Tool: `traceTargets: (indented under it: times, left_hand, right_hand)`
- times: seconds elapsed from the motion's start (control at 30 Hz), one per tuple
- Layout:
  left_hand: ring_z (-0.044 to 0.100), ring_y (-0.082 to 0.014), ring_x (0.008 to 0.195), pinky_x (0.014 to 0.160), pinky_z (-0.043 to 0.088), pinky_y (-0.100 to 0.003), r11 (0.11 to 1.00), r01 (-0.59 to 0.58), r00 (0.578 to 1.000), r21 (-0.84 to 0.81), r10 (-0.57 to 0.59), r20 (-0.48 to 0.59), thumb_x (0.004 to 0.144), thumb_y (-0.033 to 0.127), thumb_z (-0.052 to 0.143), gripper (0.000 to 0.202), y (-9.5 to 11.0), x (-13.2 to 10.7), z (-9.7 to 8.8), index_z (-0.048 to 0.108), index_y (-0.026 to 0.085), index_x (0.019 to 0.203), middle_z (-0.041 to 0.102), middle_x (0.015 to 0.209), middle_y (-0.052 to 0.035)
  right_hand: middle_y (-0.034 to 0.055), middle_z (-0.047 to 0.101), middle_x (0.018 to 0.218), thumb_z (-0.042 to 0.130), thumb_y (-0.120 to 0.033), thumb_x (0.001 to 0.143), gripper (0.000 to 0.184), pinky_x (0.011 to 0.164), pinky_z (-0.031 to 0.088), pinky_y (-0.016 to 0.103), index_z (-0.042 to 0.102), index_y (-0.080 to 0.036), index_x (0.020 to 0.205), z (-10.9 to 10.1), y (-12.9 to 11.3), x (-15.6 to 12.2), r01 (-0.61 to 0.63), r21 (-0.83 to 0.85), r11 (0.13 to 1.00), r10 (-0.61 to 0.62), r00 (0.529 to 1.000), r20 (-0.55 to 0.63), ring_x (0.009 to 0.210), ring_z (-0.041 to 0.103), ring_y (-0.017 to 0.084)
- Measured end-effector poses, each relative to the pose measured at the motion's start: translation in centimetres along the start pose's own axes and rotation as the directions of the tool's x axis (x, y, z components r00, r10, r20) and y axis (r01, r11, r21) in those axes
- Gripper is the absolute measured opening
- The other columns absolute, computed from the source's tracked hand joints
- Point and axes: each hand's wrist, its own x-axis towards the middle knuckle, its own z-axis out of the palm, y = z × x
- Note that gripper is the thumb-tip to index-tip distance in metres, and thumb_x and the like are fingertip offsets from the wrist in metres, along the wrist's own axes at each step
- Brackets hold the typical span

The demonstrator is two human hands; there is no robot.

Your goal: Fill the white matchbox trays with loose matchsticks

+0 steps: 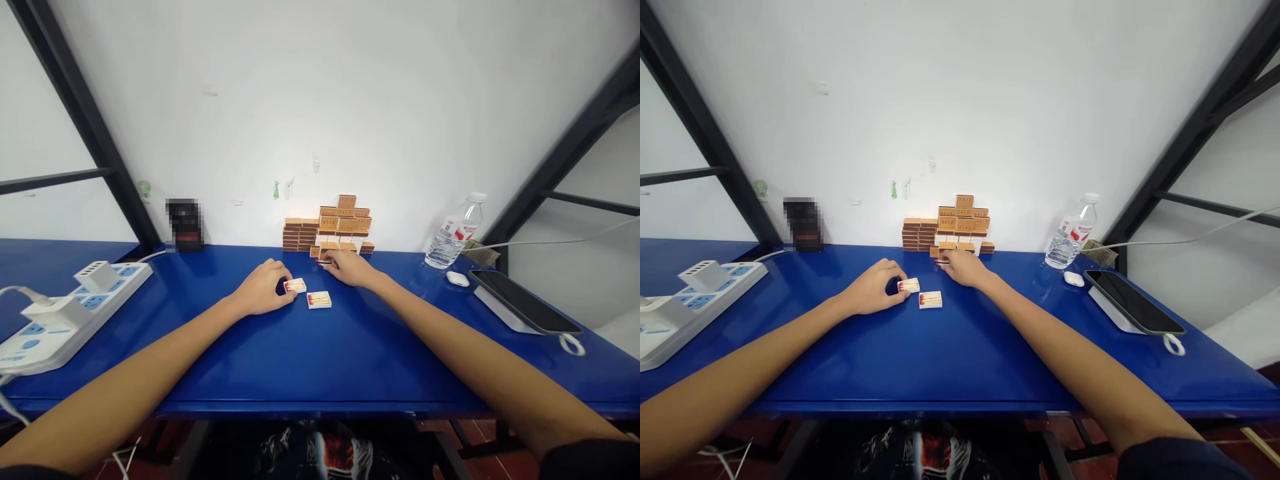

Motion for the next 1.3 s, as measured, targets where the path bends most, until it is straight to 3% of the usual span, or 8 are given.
traceTargets:
  times: [0.13,0.33,0.6,0.77,0.93,1.13,1.3]
  left_hand:
    - [0.06,-0.0283,0.1,0.093,0.05,-0.047,1.0,-0.014,1.0,-0.003,0.014,-0.013,0.086,0.04,0.069,0.021,0.0,0.0,0.1,0.071,0.022,0.097,0.07,0.104,-0.0085]
    - [0.06,-0.0282,0.104,0.095,0.049,-0.046,0.999,-0.034,0.999,0.003,0.034,-0.005,0.088,0.039,0.069,0.023,-0.1,0.0,0.3,0.072,0.021,0.102,0.07,0.108,-0.0085]
    - [0.059,-0.0281,0.107,0.096,0.05,-0.046,0.999,-0.049,0.999,-0.01,0.049,0.005,0.091,0.042,0.068,0.026,-0.1,0.0,0.5,0.073,0.021,0.106,0.07,0.11,-0.0086]
    - [0.059,-0.0283,0.108,0.096,0.049,-0.045,0.998,-0.055,0.998,-0.014,0.055,0.018,0.092,0.042,0.067,0.026,0.0,0.1,0.5,0.073,0.021,0.107,0.07,0.11,-0.0088]
    - [0.059,-0.0285,0.108,0.096,0.049,-0.045,0.998,-0.057,0.998,-0.021,0.058,0.025,0.093,0.041,0.067,0.026,0.2,0.0,0.4,0.073,0.021,0.108,0.07,0.111,-0.0095]
    - [0.059,-0.0282,0.108,0.096,0.05,-0.045,0.998,-0.066,0.997,-0.012,0.066,0.032,0.093,0.04,0.066,0.027,0.2,0.1,0.4,0.073,0.02,0.111,0.068,0.111,-0.0098]
    - [0.058,-0.0285,0.106,0.097,0.049,-0.045,0.997,-0.079,0.997,0.013,0.078,0.028,0.094,0.042,0.066,0.027,-0.1,0.2,0.6,0.073,0.018,0.106,0.067,0.108,-0.0106]
  right_hand:
    - [0.0118,0.075,0.101,0.058,-0.036,0.104,0.022,0.07,0.041,0.027,0.069,-0.016,0.103,0.6,-0.3,0.2,-0.032,0.008,0.999,0.032,0.999,0.009,0.086,0.067,0.021]
    - [0.0086,0.074,0.096,0.061,-0.037,0.103,0.022,0.069,0.039,0.025,0.067,-0.016,0.1,-0.1,-0.1,-0.3,-0.022,0.071,0.997,0.017,0.997,0.07,0.081,0.064,0.018]
    - [0.0109,0.075,0.096,0.061,-0.031,0.101,0.018,0.068,0.04,0.027,0.068,-0.016,0.093,-0.8,0.2,-0.5,0.01,0.086,0.996,-0.024,0.986,0.163,0.082,0.065,0.021]
    - [0.0124,0.075,0.097,0.055,-0.033,0.104,0.025,0.07,0.043,0.027,0.068,-0.016,0.089,-1.1,-0.1,-0.8,0.004,0.075,0.997,-0.021,0.975,0.221,0.084,0.066,0.022]
    - [0.0125,0.074,0.103,0.055,-0.026,0.103,0.018,0.077,0.045,0.028,0.065,-0.016,0.091,-1.6,-1.3,-1.5,0.039,0.122,0.992,-0.054,0.99,0.128,0.091,0.066,0.022]
    - [0.0078,0.07,0.099,0.054,-0.024,0.104,0.013,0.076,0.042,0.027,0.062,-0.017,0.096,-1.0,-4.9,-1.7,0.175,0.278,0.945,-0.194,0.98,0.045,0.086,0.062,0.018]
    - [0.0066,0.065,0.1,0.057,-0.023,0.102,0.01,0.075,0.04,0.028,0.063,-0.017,0.097,0.1,-6.9,-1.3,0.227,0.247,0.942,-0.238,0.971,0.015,0.084,0.058,0.017]
